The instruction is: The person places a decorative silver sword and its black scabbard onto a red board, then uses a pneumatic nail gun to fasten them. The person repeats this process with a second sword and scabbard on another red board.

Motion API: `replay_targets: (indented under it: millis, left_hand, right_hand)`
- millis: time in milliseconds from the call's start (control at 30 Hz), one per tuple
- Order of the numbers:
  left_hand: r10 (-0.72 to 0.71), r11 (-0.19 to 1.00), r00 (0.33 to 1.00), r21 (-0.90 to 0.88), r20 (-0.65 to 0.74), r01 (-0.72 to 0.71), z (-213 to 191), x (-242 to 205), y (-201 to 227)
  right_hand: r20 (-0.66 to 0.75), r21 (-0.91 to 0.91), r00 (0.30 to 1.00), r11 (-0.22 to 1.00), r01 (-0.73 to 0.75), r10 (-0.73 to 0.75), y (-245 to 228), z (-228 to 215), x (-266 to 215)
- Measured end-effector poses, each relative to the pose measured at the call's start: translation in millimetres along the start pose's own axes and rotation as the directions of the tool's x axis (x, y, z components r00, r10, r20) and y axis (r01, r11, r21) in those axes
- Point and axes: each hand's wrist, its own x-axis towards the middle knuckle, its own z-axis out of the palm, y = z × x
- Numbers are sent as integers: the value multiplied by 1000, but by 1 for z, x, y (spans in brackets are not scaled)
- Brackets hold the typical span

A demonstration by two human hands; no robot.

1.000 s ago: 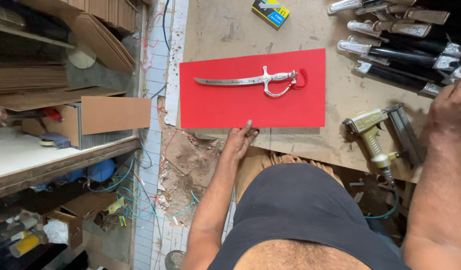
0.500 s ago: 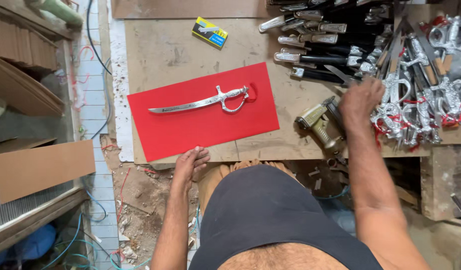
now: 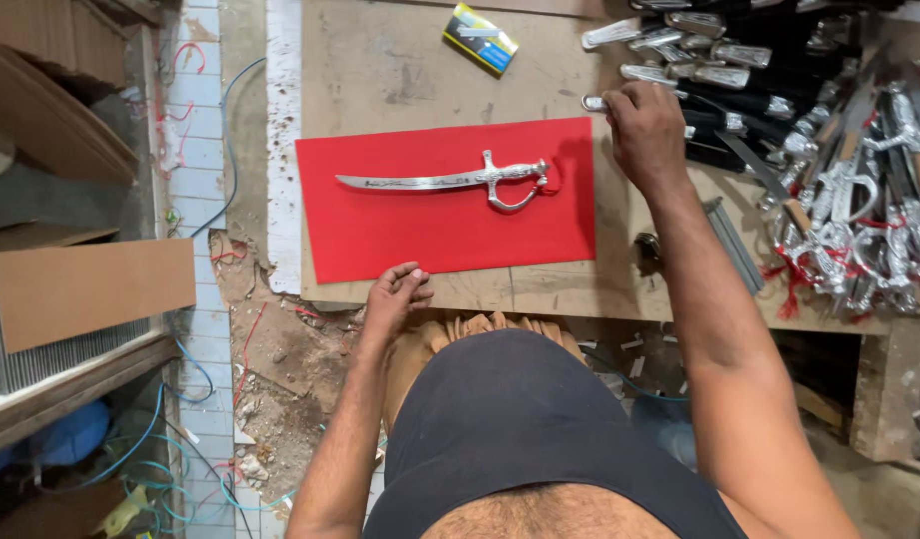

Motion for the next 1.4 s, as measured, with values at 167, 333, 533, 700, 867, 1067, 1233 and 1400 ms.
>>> replay_targets:
  millis: [167, 333, 533, 700, 867, 1067, 1233, 1400]
  left_hand:
    - [101, 995, 984, 3, 144, -102, 15, -27, 32]
    - [233, 972, 920, -109, 315, -209, 27, -24, 53]
    - [71, 997, 940, -57, 334, -55, -43, -12, 67]
    - [109, 994, 962, -22, 249, -107, -77, 2, 68]
    - [93, 996, 987, -14, 134, -92, -69, 13, 62]
    - [536, 522, 822, 689, 195, -503, -62, 8, 70]
    - [708, 152, 661, 860, 248, -487, -60, 3, 72]
    - [692, 264, 697, 833, 189, -487, -67, 14, 64]
  right_hand:
    - [49, 246, 969, 943, 223, -241, -117, -41, -5]
    - [81, 373, 900, 850, 371, -429, -222, -21, -24]
    - [181, 260, 974, 962, 84, -134, -184, -9, -60]
    - [313, 476, 931, 817, -325, 189, -164, 1, -99]
    - [310, 572, 893, 687, -449, 326, -185, 35, -108]
    - [239, 418, 893, 790, -450, 382, -197, 50, -104]
    - [226, 366, 877, 797, -480, 424, -198, 53, -106]
    - [244, 375, 856, 770, -516, 455, -198, 60, -109]
